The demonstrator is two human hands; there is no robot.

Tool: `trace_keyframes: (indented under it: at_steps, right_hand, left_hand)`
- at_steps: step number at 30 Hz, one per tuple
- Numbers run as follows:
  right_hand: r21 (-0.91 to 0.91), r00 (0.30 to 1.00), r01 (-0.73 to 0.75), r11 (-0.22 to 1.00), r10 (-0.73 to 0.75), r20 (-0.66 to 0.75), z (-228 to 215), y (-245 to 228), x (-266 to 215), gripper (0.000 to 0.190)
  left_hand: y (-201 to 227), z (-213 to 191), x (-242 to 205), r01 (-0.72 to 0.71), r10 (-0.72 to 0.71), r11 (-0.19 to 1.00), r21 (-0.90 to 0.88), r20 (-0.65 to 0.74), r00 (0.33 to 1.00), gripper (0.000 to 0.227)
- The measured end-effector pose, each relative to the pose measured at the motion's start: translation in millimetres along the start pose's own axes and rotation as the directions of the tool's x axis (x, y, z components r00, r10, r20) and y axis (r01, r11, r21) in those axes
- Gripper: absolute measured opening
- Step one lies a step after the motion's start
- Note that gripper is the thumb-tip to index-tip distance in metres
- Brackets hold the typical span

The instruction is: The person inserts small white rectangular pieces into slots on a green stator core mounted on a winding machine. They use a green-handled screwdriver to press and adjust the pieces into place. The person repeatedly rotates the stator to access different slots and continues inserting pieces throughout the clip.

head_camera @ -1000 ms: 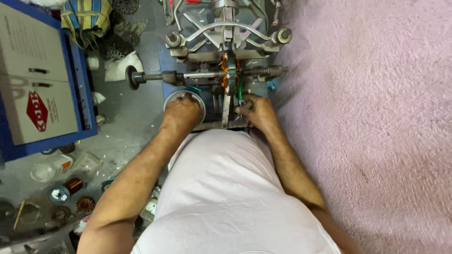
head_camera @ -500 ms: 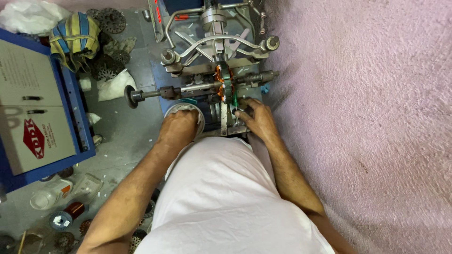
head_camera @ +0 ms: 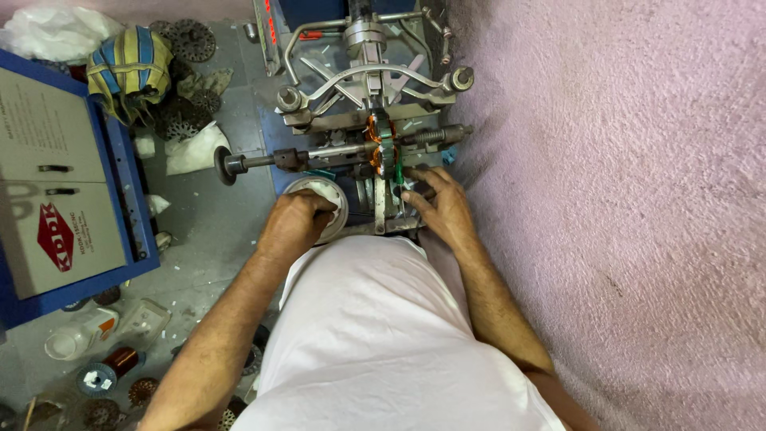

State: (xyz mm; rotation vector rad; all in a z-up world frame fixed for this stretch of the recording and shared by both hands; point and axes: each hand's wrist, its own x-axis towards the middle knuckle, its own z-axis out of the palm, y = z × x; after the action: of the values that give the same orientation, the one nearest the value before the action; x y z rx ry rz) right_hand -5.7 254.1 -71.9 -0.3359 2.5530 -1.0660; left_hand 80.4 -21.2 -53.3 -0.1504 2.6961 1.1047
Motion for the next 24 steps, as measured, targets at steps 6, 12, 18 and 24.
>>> trace_keyframes:
  at_steps: [6, 12, 18, 24]
  right_hand:
    - [-0.022, 0.998, 0.066, 0.998, -0.067, -0.008, -4.7, -4.9, -3.1, 0.049]
    - [0.034, 0.999, -0.001, 0.999, 0.0, 0.037, -7.8, -11.7, -7.1, 0.049]
    - [0.008, 0.992, 0.117, 0.993, -0.116, -0.052, -15.5, -5.9, -14.4, 0.045]
    - [0.023, 1.0, 0.031, 0.999, -0.031, 0.001, -12.8, -2.8, -15.5, 0.045]
  left_hand:
    - [-12.7, 18.4, 1.0, -0.028, 0.015, 0.965, 0.259, 0.054, 0.998, 0.024]
    - [-27.7, 54.2, 33.9, -0.117, -0.042, 0.819, 0.562, 0.262, 0.964, 0.022]
    - [-26.1, 39.9, 24.3, -0.127, -0.035, 0.766, 0.63, 0.238, 0.971, 0.018]
    - [2.8, 7.2, 12.6, 0.031, -0.13, 0.889, 0.457, 0.185, 0.974, 0.033]
